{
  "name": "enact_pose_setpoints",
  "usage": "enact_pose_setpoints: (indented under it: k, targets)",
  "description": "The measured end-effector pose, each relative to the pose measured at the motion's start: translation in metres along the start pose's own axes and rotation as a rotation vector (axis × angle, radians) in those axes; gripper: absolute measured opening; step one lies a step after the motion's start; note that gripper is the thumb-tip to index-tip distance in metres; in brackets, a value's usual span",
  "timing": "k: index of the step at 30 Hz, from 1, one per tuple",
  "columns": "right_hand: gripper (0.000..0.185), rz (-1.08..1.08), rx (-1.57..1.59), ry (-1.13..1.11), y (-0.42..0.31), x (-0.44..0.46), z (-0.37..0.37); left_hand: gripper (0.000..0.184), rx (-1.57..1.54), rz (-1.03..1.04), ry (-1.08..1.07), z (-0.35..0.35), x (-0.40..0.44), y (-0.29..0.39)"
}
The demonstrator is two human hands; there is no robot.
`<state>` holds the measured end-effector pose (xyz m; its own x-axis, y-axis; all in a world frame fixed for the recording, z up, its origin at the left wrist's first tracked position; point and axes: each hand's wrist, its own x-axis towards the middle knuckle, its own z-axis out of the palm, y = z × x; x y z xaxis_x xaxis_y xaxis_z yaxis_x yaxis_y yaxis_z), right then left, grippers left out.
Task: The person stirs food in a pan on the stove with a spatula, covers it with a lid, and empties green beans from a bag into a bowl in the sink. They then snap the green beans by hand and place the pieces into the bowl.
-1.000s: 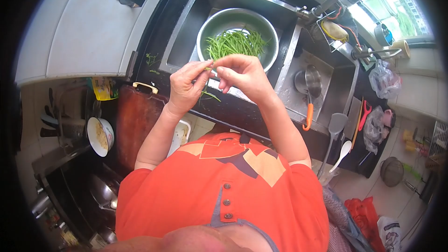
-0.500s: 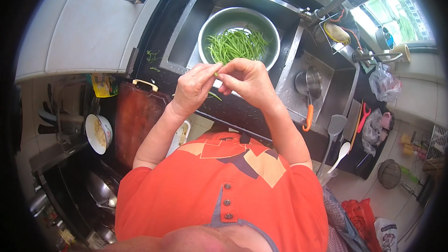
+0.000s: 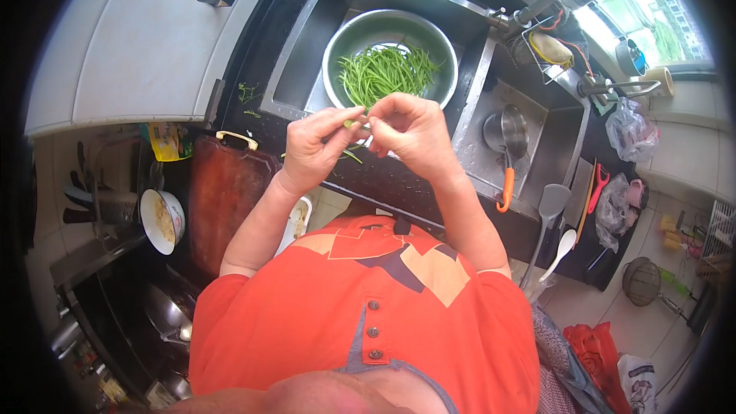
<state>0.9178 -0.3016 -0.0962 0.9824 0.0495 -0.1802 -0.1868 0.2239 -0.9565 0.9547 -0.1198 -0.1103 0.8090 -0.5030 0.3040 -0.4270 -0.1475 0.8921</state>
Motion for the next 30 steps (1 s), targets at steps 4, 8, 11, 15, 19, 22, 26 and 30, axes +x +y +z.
enact_pose_setpoints:
  k: [4,8,11,15,19,22,26,30]
  targets:
    - [0.003,-0.027,-0.004,0.119,0.007,-0.001,-0.031,0.023,-0.48,-0.249,0.163,-0.009,-0.002,-0.002]
    - [0.007,-0.106,0.101,0.298,0.019,-0.012,-0.078,0.023,-0.641,-0.314,0.505,-0.045,-0.005,-0.019]
    - [0.006,-0.158,0.173,0.39,0.019,-0.019,-0.099,0.025,-0.806,-0.356,0.718,-0.075,-0.009,-0.038]
    - [0.008,-0.291,0.203,0.468,0.011,-0.026,-0.107,0.025,-0.782,-0.385,0.914,-0.098,-0.016,-0.054]
    - [0.01,-0.427,0.298,0.455,0.002,-0.027,-0.112,0.025,-0.814,-0.392,0.95,-0.106,-0.021,-0.065]
    - [0.005,-0.44,0.348,0.4,-0.006,-0.025,-0.109,0.025,-0.81,-0.394,0.886,-0.104,-0.019,-0.063]
    - [0.006,-0.289,0.26,0.148,0.001,-0.012,-0.069,0.027,-0.814,-0.473,0.471,-0.067,-0.015,-0.043]
    - [0.005,-0.062,0.315,-0.019,0.011,0.002,-0.023,0.03,-0.762,-0.544,0.18,-0.03,-0.014,-0.022]
